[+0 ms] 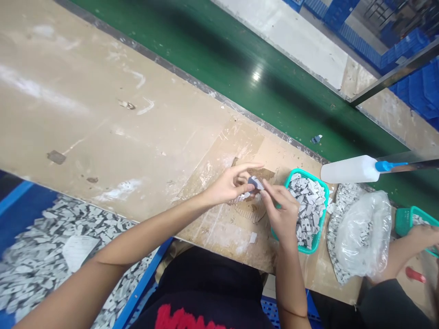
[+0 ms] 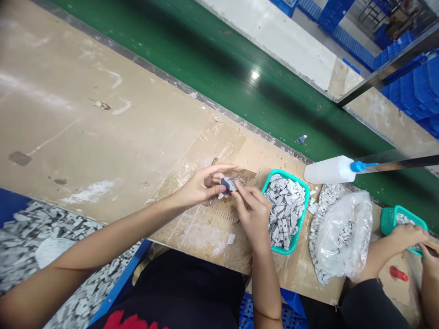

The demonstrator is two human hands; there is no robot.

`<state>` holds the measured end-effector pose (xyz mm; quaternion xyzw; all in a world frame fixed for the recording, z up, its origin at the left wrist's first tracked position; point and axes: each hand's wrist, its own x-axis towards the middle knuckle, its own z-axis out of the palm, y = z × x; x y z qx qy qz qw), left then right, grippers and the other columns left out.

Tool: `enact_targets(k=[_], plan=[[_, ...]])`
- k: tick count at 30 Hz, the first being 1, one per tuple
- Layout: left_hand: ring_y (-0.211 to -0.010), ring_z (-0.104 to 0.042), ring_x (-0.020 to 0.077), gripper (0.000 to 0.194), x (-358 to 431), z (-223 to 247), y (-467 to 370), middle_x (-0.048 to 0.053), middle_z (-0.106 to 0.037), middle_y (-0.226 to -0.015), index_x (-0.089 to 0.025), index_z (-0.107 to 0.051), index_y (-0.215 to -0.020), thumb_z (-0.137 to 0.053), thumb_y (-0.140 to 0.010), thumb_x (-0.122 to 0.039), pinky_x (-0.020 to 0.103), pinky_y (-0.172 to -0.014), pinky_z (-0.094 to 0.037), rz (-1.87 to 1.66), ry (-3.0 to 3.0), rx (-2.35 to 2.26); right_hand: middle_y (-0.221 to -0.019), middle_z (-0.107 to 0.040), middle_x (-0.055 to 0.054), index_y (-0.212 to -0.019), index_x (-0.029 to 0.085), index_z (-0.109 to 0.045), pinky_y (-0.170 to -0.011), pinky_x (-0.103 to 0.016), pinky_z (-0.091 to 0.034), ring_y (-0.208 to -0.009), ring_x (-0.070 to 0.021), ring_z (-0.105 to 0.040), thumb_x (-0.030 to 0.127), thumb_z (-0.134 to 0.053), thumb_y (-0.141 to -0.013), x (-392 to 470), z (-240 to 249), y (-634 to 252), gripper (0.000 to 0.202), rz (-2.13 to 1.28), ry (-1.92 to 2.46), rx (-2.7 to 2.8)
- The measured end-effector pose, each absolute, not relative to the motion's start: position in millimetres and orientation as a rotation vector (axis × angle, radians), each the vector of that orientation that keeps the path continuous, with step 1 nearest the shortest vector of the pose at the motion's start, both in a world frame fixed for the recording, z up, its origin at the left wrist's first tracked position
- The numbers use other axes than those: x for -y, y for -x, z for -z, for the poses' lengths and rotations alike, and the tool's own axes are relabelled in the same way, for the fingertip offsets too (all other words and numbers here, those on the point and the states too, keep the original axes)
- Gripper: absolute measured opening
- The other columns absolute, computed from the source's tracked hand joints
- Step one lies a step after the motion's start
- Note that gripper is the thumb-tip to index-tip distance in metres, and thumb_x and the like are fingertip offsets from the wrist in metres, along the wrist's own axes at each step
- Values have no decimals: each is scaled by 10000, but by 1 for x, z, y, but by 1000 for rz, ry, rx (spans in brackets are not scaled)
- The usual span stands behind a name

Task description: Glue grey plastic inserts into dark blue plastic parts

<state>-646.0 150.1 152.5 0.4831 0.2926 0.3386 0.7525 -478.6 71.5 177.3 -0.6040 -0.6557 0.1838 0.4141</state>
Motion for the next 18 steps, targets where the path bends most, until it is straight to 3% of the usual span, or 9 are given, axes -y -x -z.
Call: enact_targets(k=[3,7,11,18], plan=[[-671,-679,146,349,-156,-153,651,57,-689,-827,-142,-645,-1100,-729,-773,-233,257,-644,-559,-730,-733,-523,-891,-718,-40,-1156,251,-704,-731,-294,-537,-797,-153,-665,227,-611,-909,-68,-180,471,265,-249,1549,1503],[-583,-645,128,106,-166,-154,657,50,-645,-708,-112,-623,-899,-634,-793,-108,222,-581,-556,-754,-434,-587,-821,-712,-46,-1070,223,-741,-679,-309,-520,-723,-159,-654,246,-613,-904,-64,-179,463,211,-100,1601,1311],[-548,-608,115,179,-170,-152,658,52,-616,-662,-112,-598,-880,-550,-742,-10,183,-527,-529,-804,-298,-665,-793,-700,-49,-1052,212,-747,-662,-320,-514,-701,-165,-639,295,-601,-909,-64,-178,463,220,-106,1626,1229],[-518,-578,89,198,-171,-146,659,42,-594,-668,-125,-580,-841,-531,-692,-5,151,-490,-517,-739,-231,-678,-755,-672,-38,-1052,204,-751,-658,-324,-499,-677,-165,-612,288,-592,-914,-64,-180,465,227,-172,1596,1007]])
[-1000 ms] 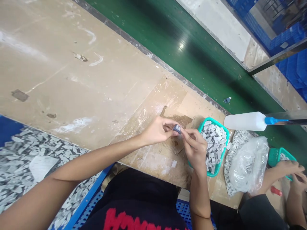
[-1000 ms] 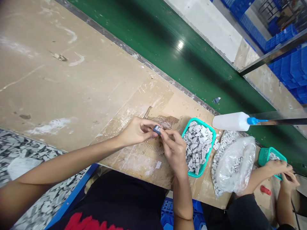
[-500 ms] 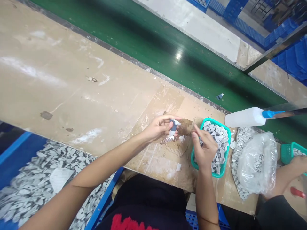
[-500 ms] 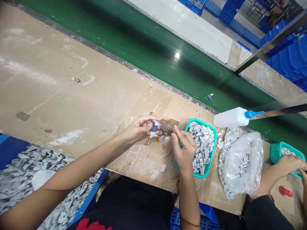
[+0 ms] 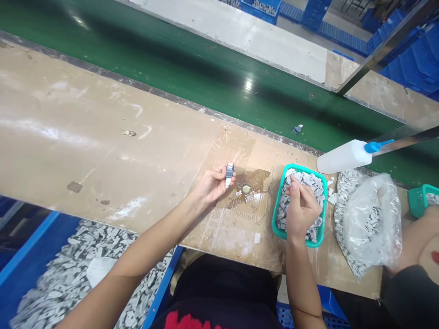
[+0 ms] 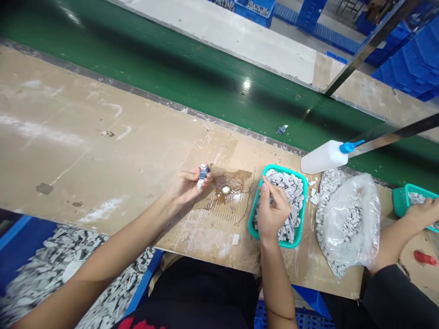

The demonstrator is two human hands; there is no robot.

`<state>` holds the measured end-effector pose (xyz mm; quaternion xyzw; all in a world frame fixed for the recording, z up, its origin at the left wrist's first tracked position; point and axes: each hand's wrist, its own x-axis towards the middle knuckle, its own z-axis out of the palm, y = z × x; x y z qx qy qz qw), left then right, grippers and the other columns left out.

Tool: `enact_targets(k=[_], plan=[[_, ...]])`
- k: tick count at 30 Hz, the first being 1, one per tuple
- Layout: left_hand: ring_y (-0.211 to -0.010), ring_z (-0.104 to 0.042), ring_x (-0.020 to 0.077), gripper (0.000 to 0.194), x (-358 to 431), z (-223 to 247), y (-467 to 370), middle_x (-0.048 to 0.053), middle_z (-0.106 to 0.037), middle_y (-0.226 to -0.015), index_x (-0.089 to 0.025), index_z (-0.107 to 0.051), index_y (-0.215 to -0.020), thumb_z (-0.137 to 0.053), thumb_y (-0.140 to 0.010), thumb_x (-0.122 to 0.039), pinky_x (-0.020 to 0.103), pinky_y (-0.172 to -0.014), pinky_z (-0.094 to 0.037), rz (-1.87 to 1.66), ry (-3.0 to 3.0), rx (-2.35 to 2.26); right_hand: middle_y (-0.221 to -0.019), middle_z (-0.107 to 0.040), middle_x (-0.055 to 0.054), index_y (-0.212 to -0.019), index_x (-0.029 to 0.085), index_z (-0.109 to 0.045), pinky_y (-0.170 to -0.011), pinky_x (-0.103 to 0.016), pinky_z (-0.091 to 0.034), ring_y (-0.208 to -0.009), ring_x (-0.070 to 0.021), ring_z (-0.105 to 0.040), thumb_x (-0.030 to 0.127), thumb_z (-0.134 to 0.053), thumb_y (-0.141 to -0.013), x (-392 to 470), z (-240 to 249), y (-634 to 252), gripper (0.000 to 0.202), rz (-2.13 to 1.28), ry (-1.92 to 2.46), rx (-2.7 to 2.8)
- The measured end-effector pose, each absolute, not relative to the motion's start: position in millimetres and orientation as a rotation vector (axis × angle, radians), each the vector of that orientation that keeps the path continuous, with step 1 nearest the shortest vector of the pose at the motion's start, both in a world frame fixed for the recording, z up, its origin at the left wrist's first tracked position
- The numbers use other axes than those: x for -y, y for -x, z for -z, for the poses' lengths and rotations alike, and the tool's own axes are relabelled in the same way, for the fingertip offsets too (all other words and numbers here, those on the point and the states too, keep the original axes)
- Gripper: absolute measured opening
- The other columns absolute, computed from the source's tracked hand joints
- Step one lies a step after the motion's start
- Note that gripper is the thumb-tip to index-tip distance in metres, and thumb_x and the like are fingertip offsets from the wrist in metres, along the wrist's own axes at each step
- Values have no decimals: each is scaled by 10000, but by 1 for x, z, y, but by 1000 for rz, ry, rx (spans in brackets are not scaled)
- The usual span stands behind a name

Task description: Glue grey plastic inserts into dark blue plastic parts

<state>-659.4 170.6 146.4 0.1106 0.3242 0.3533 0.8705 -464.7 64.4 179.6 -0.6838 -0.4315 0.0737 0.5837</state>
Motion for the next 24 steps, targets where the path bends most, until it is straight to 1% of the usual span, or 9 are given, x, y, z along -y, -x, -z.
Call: enact_targets(k=[5,9,15,18,21,24], plan=[[-538,-601,85,220,-169,-151,658,45,-595,-679,-121,-608,-883,-514,-726,1,121,-489,-515,-686,-172,-671,-754,-662,-43,-1048,187,-753,-640,-313,-497,-671,-164,-605,335,-581,-913,-64,-181,462,264,-201,1609,918],[-561,-619,95,236,-167,-154,657,57,-608,-695,-94,-642,-965,-538,-767,-19,121,-505,-520,-636,-235,-622,-728,-656,-39,-1025,183,-758,-657,-321,-509,-689,-172,-610,353,-576,-910,-63,-185,459,274,-185,1626,923],[-485,-579,102,116,-170,-145,661,58,-594,-633,-96,-650,-829,-577,-748,-55,151,-447,-491,-585,-304,-549,-780,-676,-59,-991,157,-759,-665,-326,-518,-667,-162,-600,380,-582,-902,-61,-192,445,299,-107,1666,835],[-469,-577,110,115,-171,-142,663,62,-603,-621,-99,-653,-813,-583,-736,-52,160,-421,-480,-568,-313,-560,-748,-663,-51,-1001,139,-756,-665,-327,-521,-642,-157,-592,400,-583,-892,-61,-195,437,331,-78,1674,769],[-473,-587,119,124,-173,-144,664,67,-613,-618,-99,-654,-803,-581,-725,-37,157,-400,-475,-583,-295,-601,-701,-654,-26,-1015,147,-756,-714,-338,-517,-630,-154,-594,397,-573,-898,-59,-199,426,330,-57,1699,760],[-492,-592,113,173,-174,-149,663,71,-619,-636,-93,-662,-849,-537,-757,-18,151,-425,-499,-626,-274,-679,-787,-711,-39,-984,190,-767,-728,-335,-505,-711,-182,-635,395,-586,-884,-50,-202,414,292,-228,1858,988]])
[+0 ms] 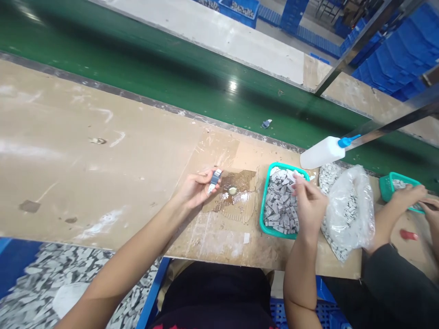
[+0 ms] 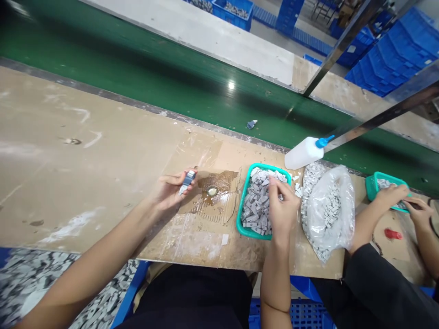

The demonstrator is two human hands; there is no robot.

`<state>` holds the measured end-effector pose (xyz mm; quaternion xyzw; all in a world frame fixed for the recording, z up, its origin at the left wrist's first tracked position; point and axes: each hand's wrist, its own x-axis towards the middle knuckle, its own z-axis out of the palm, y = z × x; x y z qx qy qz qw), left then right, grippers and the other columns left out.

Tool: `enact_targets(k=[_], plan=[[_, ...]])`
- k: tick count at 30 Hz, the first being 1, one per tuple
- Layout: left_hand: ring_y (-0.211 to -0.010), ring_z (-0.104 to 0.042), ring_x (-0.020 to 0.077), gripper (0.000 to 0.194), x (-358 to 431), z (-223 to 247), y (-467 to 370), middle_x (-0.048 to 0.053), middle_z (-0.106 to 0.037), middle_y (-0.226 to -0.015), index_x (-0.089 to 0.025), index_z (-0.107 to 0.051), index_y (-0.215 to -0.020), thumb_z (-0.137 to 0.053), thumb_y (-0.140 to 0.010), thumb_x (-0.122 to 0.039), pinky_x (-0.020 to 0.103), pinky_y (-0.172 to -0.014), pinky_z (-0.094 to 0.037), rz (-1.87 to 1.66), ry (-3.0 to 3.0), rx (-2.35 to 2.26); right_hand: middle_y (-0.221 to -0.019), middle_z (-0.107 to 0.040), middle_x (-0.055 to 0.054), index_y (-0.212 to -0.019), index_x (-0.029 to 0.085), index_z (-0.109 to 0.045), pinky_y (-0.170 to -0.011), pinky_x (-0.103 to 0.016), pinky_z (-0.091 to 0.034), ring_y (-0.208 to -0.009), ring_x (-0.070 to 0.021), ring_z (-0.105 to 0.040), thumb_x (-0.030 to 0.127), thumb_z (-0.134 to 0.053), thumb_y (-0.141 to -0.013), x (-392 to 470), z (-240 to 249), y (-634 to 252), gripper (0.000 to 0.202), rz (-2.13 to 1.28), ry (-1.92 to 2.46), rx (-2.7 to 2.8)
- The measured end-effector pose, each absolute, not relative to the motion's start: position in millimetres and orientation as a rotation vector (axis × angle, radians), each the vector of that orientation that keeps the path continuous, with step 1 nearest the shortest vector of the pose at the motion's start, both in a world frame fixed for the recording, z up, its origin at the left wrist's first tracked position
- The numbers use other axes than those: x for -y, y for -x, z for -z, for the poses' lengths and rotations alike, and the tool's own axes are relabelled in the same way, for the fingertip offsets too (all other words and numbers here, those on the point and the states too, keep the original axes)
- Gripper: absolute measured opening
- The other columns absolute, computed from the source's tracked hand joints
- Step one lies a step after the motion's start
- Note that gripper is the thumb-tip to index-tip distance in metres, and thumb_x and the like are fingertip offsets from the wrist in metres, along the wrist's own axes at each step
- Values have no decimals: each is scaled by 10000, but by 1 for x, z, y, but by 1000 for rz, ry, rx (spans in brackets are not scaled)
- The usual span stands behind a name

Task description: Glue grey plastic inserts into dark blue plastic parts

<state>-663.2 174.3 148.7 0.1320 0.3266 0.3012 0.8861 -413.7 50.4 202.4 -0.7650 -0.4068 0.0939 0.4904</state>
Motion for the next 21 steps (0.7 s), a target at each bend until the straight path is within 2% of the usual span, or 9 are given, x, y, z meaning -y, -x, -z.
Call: enact_targets(k=[3,5,7,10,14,17,21], plan=[[-534,-606,102,231,-177,-156,661,68,-620,-660,-89,-667,-933,-484,-813,-13,132,-484,-528,-703,-250,-773,-781,-711,-37,-991,209,-766,-661,-311,-489,-697,-187,-630,353,-591,-871,-39,-204,405,256,-543,2059,1334],[-578,-626,100,249,-178,-161,660,63,-636,-702,-94,-665,-998,-480,-845,-28,135,-539,-553,-770,-278,-819,-744,-672,-25,-1042,210,-749,-646,-306,-484,-653,-173,-601,287,-587,-869,-31,-204,403,249,-607,2123,1499],[-607,-641,105,229,-179,-163,658,51,-654,-738,-111,-661,-1034,-522,-859,-62,162,-583,-576,-836,-374,-860,-779,-640,-25,-1089,218,-727,-677,-314,-491,-693,-176,-601,241,-589,-867,-24,-203,403,262,-566,2138,1624],[-603,-643,108,129,-183,-161,656,31,-671,-742,-131,-658,-944,-665,-816,-138,193,-583,-579,-906,-558,-954,-854,-606,-43,-1141,231,-693,-713,-334,-498,-800,-207,-608,236,-602,-873,-17,-198,406,283,-466,2137,1773],[-623,-651,117,246,-203,-158,652,25,-686,-765,-142,-635,-863,-804,-697,-206,215,-582,-574,-928,-765,-1039,-867,-578,-70,-1119,225,-679,-741,-370,-485,-864,-257,-577,142,-594,-847,-13,-189,417,296,-234,2164,1907],[-634,-658,127,277,-239,-157,646,41,-685,-843,-134,-645,-899,-802,-683,-207,246,-592,-584,-1010,-999,-1119,-866,-571,-83,-1016,206,-675,-735,-379,-475,-887,-273,-562,66,-541,-846,-11,-186,424,258,-178,2188,1941],[-607,-641,103,233,-311,-159,634,48,-640,-884,-105,-650,-989,-707,-771,-163,250,-614,-580,-1046,-1298,-1321,-931,-585,-79,-967,206,-612,-751,-388,-483,-917,-267,-558,70,-525,-867,-6,-183,424,191,-224,2140,1856]])
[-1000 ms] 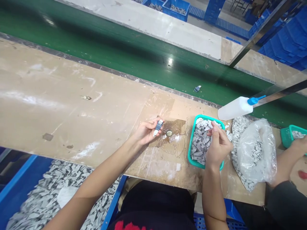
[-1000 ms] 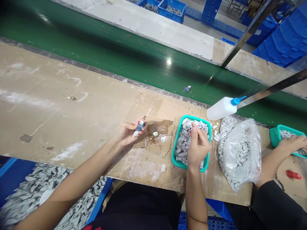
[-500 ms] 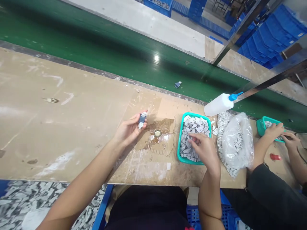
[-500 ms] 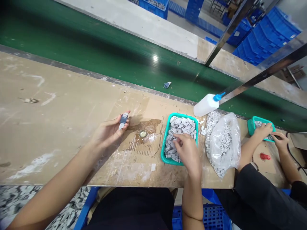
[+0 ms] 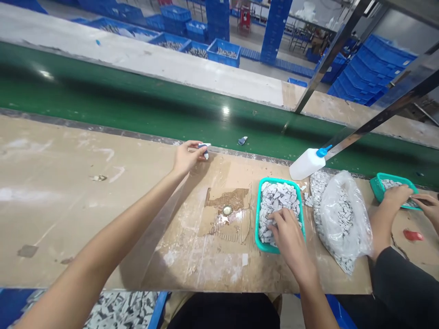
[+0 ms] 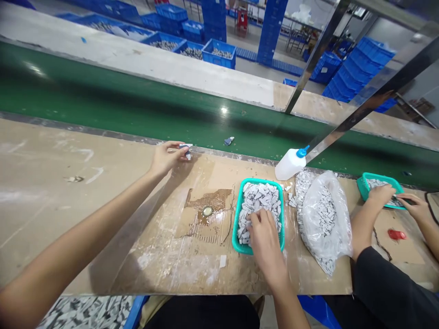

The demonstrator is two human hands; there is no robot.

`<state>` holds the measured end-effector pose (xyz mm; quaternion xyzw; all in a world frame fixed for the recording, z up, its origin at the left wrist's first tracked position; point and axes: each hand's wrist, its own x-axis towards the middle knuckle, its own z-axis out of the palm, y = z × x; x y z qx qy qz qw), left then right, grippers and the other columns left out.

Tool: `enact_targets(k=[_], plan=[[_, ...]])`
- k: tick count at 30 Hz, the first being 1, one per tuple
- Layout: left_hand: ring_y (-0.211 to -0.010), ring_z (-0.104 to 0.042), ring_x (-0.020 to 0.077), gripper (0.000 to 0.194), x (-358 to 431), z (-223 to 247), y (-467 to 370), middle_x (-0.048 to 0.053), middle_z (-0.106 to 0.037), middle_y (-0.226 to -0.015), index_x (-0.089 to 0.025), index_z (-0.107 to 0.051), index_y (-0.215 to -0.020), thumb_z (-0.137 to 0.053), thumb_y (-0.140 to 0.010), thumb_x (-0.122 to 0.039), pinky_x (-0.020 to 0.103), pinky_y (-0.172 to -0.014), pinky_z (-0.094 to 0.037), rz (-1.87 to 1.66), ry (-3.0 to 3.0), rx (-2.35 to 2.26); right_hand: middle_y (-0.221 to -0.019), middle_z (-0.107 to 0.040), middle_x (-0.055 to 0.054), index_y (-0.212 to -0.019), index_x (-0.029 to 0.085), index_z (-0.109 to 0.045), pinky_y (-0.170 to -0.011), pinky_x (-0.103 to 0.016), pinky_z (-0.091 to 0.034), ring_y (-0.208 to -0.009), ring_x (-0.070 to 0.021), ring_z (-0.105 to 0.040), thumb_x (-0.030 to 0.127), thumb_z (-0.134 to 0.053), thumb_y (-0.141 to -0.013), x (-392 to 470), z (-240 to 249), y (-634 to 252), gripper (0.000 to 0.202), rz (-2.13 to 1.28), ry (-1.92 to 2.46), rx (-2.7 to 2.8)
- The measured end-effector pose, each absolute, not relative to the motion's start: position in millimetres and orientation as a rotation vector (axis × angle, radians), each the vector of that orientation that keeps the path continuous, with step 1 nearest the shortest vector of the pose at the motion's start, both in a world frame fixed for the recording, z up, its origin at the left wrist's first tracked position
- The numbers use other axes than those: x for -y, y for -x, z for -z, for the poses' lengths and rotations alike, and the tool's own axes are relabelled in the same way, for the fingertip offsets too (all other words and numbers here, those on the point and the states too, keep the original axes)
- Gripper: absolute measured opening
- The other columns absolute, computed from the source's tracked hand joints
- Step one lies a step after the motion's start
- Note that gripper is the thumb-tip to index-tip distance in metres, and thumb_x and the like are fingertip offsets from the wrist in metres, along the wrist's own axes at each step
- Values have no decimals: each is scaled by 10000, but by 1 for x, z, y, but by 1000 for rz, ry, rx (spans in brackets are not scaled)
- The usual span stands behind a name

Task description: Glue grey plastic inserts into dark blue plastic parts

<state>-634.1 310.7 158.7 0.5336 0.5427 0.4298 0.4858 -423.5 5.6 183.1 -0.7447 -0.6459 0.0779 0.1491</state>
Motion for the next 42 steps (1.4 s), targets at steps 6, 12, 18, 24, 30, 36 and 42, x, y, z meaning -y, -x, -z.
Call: enact_targets(k=[6,12,18,24,30,36,42], plan=[[-1029,-622,278,449,-390,-164,604,178,-623,-1067,-26,-562,-1190,-698,-779,-144,426,-913,-514,-966,-1469,-1573,-960,-656,-47,-910,228,-589,-796,-360,-510,-958,-232,-613,99,-487,-900,9,-172,419,165,-354,1945,1511],[-1350,-356,375,439,-381,-150,550,258,-450,-1363,-63,-606,-1167,-707,-774,-230,437,-1151,-216,-962,-1718,-1580,-958,-704,-69,-978,217,-632,-719,-303,-559,-888,-218,-687,372,-605,-901,23,-177,424,176,-582,1832,1033],[-1353,-332,414,216,-363,-134,521,198,-563,-1274,-141,-676,-866,-759,-670,-182,521,-1140,-193,-927,-1640,-1450,-888,-712,-73,-1085,213,-565,-679,-307,-586,-744,-198,-694,432,-649,-861,16,-182,429,324,-866,1605,726],[-962,-631,203,414,-348,-148,551,78,-664,-993,-127,-618,-1141,-651,-729,-115,359,-961,-467,-1006,-1265,-1183,-788,-673,-41,-1111,194,-635,-648,-262,-536,-743,-178,-650,391,-676,-833,-4,-183,434,343,-872,1597,828],[-727,-641,104,473,-288,-152,603,53,-661,-815,-94,-632,-1129,-591,-671,15,213,-758,-530,-921,-854,-908,-923,-692,-49,-1236,199,-621,-742,-279,-519,-812,-163,-638,319,-602,-862,-48,-178,452,393,-850,1584,1165],[-647,-631,68,354,-239,-140,638,32,-687,-794,-119,-657,-1104,-681,-758,-48,151,-662,-517,-972,-507,-745,-835,-731,-45,-957,208,-748,-686,-284,-515,-735,-177,-655,308,-612,-854,-76,-160,473,198,-764,1660,1471],[-752,-724,190,322,-232,-137,648,60,-716,-773,-106,-581,-985,-714,-709,-5,343,-823,-565,-1059,-458,-692,-945,-756,-78,-1126,201,-723,-728,-304,-542,-777,-194,-697,328,-587,-917,-73,-154,478,279,-597,1756,1688]])
